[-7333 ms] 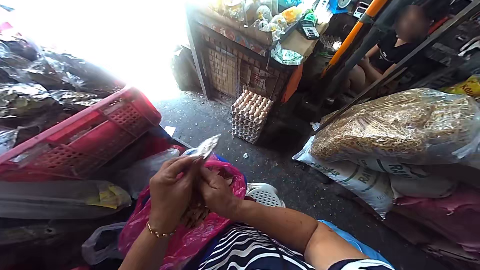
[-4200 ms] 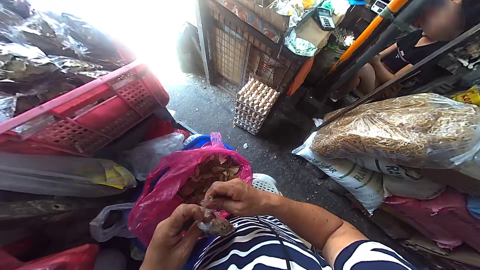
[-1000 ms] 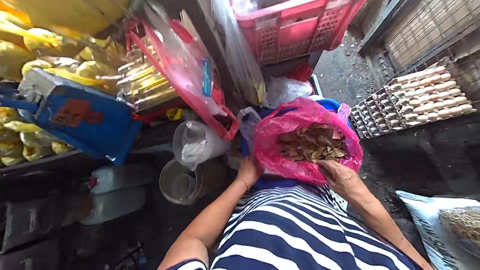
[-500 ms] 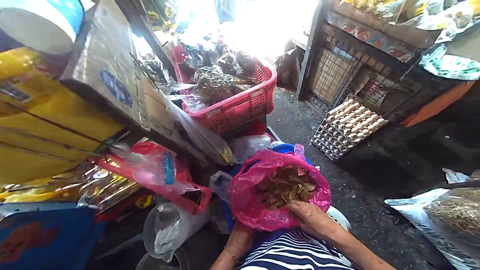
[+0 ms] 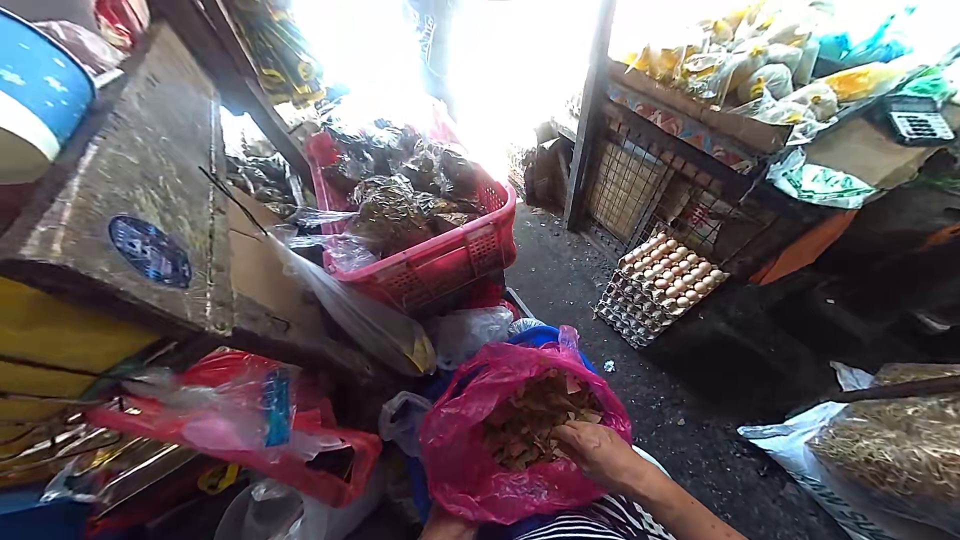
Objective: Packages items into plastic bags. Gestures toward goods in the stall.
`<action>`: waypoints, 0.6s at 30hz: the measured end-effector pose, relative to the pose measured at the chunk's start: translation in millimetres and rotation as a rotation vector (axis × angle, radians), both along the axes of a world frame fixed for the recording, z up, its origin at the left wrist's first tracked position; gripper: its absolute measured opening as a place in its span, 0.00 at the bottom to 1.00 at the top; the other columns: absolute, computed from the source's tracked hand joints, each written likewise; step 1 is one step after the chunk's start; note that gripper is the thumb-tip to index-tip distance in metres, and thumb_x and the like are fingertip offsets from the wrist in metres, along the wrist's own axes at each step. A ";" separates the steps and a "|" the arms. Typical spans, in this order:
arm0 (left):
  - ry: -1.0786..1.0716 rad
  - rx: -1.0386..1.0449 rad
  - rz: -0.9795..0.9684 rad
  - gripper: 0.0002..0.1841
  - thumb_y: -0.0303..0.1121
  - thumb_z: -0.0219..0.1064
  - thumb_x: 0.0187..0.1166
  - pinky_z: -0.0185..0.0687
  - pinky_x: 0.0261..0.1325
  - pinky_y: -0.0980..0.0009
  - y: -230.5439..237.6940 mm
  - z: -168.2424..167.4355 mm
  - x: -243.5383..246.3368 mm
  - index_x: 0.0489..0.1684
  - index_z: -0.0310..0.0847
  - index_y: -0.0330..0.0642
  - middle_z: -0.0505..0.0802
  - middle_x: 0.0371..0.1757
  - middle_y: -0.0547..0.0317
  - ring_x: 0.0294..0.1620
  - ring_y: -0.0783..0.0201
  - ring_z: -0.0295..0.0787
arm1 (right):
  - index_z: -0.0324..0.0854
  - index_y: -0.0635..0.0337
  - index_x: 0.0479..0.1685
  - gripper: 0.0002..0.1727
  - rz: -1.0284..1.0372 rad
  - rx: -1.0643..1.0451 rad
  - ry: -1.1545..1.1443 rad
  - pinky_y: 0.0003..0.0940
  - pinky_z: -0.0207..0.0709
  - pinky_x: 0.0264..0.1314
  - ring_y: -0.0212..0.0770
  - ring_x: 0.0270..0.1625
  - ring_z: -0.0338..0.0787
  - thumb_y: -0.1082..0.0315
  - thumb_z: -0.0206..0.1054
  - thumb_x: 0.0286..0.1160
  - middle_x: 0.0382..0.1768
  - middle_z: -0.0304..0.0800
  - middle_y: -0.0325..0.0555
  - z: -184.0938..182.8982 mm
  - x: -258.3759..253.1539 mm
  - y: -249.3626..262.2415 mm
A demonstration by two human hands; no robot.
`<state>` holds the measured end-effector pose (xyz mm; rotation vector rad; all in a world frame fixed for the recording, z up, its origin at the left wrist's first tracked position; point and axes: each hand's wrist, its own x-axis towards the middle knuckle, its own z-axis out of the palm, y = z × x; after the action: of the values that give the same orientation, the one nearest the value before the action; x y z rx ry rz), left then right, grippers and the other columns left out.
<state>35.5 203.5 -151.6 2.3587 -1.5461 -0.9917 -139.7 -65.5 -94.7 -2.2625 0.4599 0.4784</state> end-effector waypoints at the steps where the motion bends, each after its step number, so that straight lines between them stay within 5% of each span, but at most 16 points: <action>1: 0.000 0.012 0.024 0.22 0.43 0.61 0.86 0.64 0.81 0.39 0.3 -3.1 0.1 0.63 0.87 0.32 0.90 0.67 0.37 0.76 0.39 0.81 | 0.82 0.60 0.72 0.20 -0.001 -0.008 -0.010 0.57 0.76 0.74 0.58 0.69 0.88 0.65 0.53 0.92 0.65 0.88 0.60 -1.0 1.0 -1.0; 4: 0.057 0.063 0.074 0.22 0.41 0.61 0.86 0.65 0.81 0.39 -1.3 -6.0 5.5 0.62 0.87 0.29 0.89 0.67 0.33 0.75 0.37 0.80 | 0.78 0.57 0.77 0.21 -0.038 0.036 -0.052 0.57 0.76 0.75 0.57 0.68 0.89 0.64 0.55 0.90 0.65 0.89 0.58 -5.9 2.0 -2.8; 8: 0.112 0.103 0.122 0.22 0.40 0.62 0.86 0.64 0.82 0.40 -2.4 -1.3 9.6 0.64 0.86 0.29 0.89 0.68 0.33 0.76 0.37 0.80 | 0.60 0.55 0.92 0.33 -0.168 0.140 -0.197 0.61 0.80 0.70 0.59 0.59 0.93 0.65 0.61 0.87 0.61 0.91 0.63 11.6 12.3 -27.8; 13: 0.189 0.145 0.348 0.27 0.41 0.69 0.80 0.65 0.83 0.45 -2.3 2.0 9.8 0.67 0.82 0.25 0.87 0.68 0.31 0.76 0.39 0.80 | 0.43 0.59 0.97 0.38 -0.266 -0.002 -0.306 0.53 0.85 0.62 0.52 0.51 0.94 0.64 0.55 0.90 0.57 0.91 0.60 66.5 58.8 -100.9; 18: 0.067 0.128 0.353 0.29 0.45 0.72 0.77 0.65 0.84 0.44 -3.7 -4.5 0.2 0.68 0.82 0.28 0.87 0.70 0.34 0.77 0.40 0.79 | 0.34 0.58 0.97 0.40 -0.401 -0.089 -0.302 0.57 0.86 0.57 0.57 0.48 0.95 0.63 0.54 0.93 0.56 0.91 0.64 120.8 125.3 -161.2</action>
<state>35.7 199.8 -156.1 2.5326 -1.0191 -1.0954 -14.4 -226.7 26.1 -2.1995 0.7647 -0.0878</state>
